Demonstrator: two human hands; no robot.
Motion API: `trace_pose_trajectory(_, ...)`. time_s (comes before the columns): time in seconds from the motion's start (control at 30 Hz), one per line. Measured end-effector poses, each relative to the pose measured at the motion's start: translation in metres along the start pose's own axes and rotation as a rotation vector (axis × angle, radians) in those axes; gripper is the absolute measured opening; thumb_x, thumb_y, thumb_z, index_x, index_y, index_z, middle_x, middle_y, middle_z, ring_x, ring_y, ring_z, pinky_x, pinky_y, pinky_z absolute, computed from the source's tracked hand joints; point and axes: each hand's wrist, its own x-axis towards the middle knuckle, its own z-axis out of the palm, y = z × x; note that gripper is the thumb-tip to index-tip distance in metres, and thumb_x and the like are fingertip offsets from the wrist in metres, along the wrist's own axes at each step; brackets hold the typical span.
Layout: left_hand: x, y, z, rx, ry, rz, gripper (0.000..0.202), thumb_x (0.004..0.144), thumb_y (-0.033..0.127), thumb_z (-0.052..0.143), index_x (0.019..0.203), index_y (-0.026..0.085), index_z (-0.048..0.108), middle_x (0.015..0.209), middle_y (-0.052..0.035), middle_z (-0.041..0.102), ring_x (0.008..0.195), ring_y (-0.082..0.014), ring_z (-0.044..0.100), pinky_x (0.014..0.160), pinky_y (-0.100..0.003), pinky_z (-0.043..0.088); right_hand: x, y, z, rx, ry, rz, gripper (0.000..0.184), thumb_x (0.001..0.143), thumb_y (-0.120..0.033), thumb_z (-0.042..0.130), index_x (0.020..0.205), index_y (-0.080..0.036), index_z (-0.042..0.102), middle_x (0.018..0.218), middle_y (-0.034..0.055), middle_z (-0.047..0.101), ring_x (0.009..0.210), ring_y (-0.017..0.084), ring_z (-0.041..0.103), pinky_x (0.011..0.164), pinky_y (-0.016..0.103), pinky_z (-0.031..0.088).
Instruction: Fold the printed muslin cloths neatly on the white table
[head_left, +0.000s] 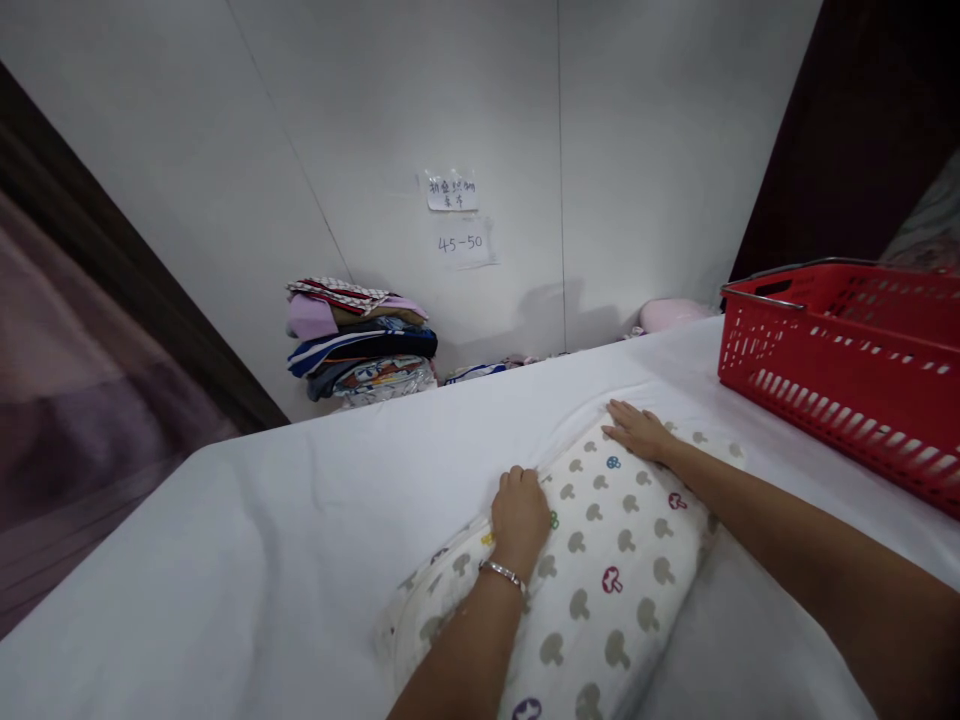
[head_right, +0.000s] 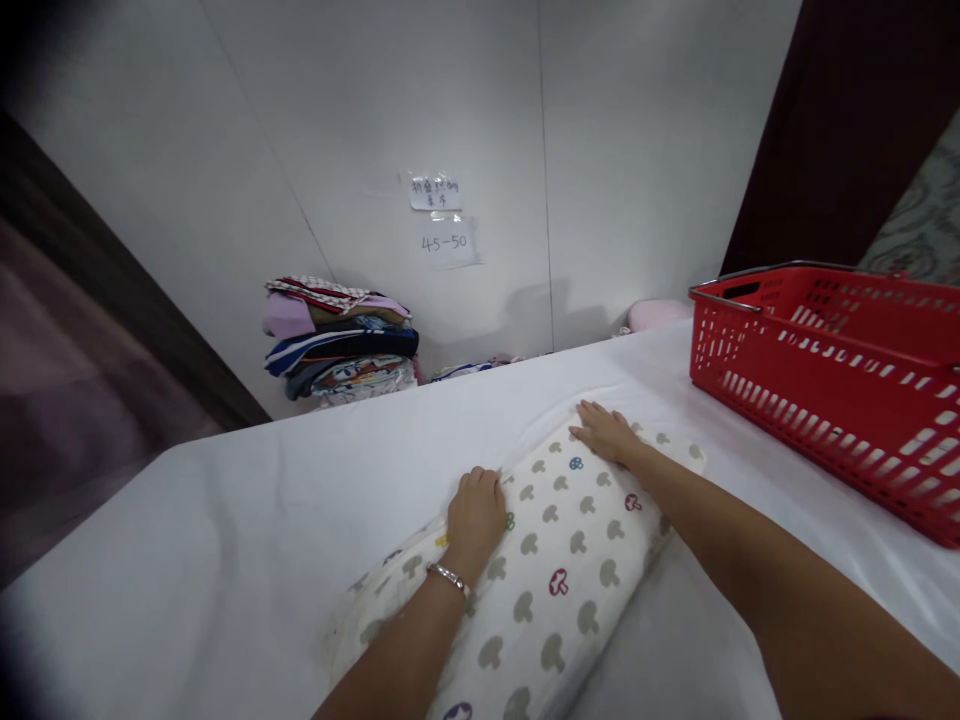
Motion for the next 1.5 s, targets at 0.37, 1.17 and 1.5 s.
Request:
trace_pose_trajectory(0.37,0.0,-0.001,-0.001,-0.011,0.02,0.005,0.016,0.088,0.017,0.04,0.089,0.019,0.056,0.096,-0.0056,0.055,0.092,-0.0188,0.048,0.075,-0.03,0.04,-0.007,-0.015,-0.008,-0.019,0.04,0.042,0.068,0.087,-0.057,0.025,0.143,-0.019,0.024,0.151,0.0072,0.017,0.138,0.026,0.01,0.109,0.05,0.011)
trace_pose_trajectory(1.17,0.001,-0.004,-0.001,-0.047,0.062,0.014,0.016,0.089,0.019,0.04,0.086,0.019,0.056,0.094,-0.0045,0.055,0.09,-0.017,0.049,0.073,-0.028,0.039,-0.083,0.043,-0.012,-0.006,0.021,0.21,0.068,0.086,-0.062,0.023,0.142,-0.024,0.029,0.15,0.0046,0.021,0.136,0.026,0.019,0.107,0.05,0.021)
trace_pose_trajectory(1.5,0.004,-0.004,-0.01,-0.158,-0.045,-0.043,0.023,0.088,0.022,0.04,0.095,0.02,0.061,0.102,-0.0048,0.059,0.098,-0.016,0.052,0.08,-0.026,0.04,-0.102,-0.012,-0.027,-0.053,0.087,0.123,0.059,0.089,-0.051,0.03,0.139,-0.021,0.034,0.15,0.0101,0.02,0.137,0.031,0.013,0.106,0.058,0.014)
